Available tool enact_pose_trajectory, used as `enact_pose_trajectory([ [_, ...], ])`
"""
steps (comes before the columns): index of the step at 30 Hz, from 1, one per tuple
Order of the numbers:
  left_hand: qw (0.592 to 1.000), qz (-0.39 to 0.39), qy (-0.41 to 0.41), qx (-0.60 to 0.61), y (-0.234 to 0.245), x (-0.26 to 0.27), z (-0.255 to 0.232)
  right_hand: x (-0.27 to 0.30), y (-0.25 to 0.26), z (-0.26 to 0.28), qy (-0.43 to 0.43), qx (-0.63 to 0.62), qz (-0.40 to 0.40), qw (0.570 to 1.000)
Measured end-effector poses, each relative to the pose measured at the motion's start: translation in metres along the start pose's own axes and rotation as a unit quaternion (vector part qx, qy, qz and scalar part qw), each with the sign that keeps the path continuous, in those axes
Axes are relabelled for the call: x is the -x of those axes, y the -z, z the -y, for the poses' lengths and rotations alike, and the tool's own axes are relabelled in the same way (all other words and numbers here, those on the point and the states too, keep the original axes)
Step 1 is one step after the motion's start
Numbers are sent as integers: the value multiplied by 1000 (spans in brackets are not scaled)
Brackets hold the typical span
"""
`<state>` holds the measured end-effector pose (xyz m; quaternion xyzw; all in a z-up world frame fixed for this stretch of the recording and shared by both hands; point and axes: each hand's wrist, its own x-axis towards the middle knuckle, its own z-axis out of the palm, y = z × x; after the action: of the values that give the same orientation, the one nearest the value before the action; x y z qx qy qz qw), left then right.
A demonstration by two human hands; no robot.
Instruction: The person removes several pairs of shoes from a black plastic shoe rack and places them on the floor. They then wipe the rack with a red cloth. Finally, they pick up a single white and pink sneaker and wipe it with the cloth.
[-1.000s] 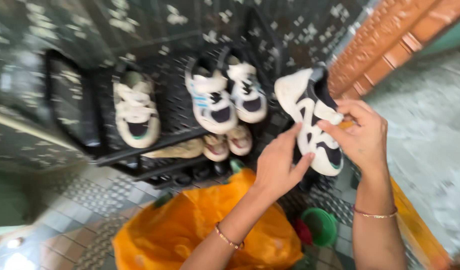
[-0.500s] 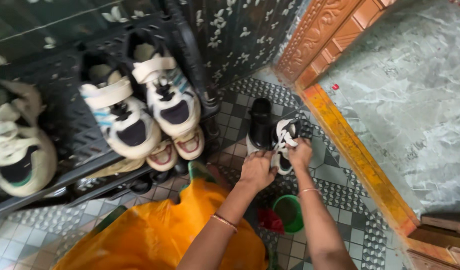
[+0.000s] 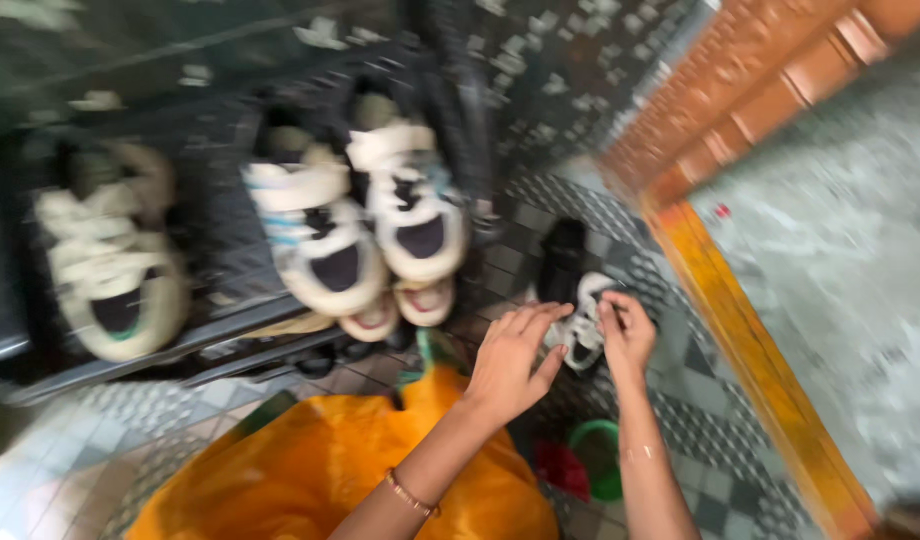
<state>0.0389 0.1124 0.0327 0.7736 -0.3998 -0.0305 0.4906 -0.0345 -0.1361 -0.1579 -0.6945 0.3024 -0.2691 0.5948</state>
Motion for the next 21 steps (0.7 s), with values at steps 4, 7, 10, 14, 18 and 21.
enact_pose_trajectory([
  [4,989,-143,-43,-13,94,21,-13,66,-77,119,95,-100,132,982],
  [7,963,-253,-55,-78,167,38,-4,120,-140,198,151,-132,263,944],
  [10,917,-375,-37,-133,232,59,23,149,-216,253,166,-120,375,904],
  [14,873,-438,58,-209,288,93,80,167,-324,292,191,-136,434,870],
  [18,879,-420,88,-208,317,113,143,179,-410,305,146,32,368,918],
  [21,902,-386,151,-122,322,119,166,183,-431,299,63,-4,353,933],
])
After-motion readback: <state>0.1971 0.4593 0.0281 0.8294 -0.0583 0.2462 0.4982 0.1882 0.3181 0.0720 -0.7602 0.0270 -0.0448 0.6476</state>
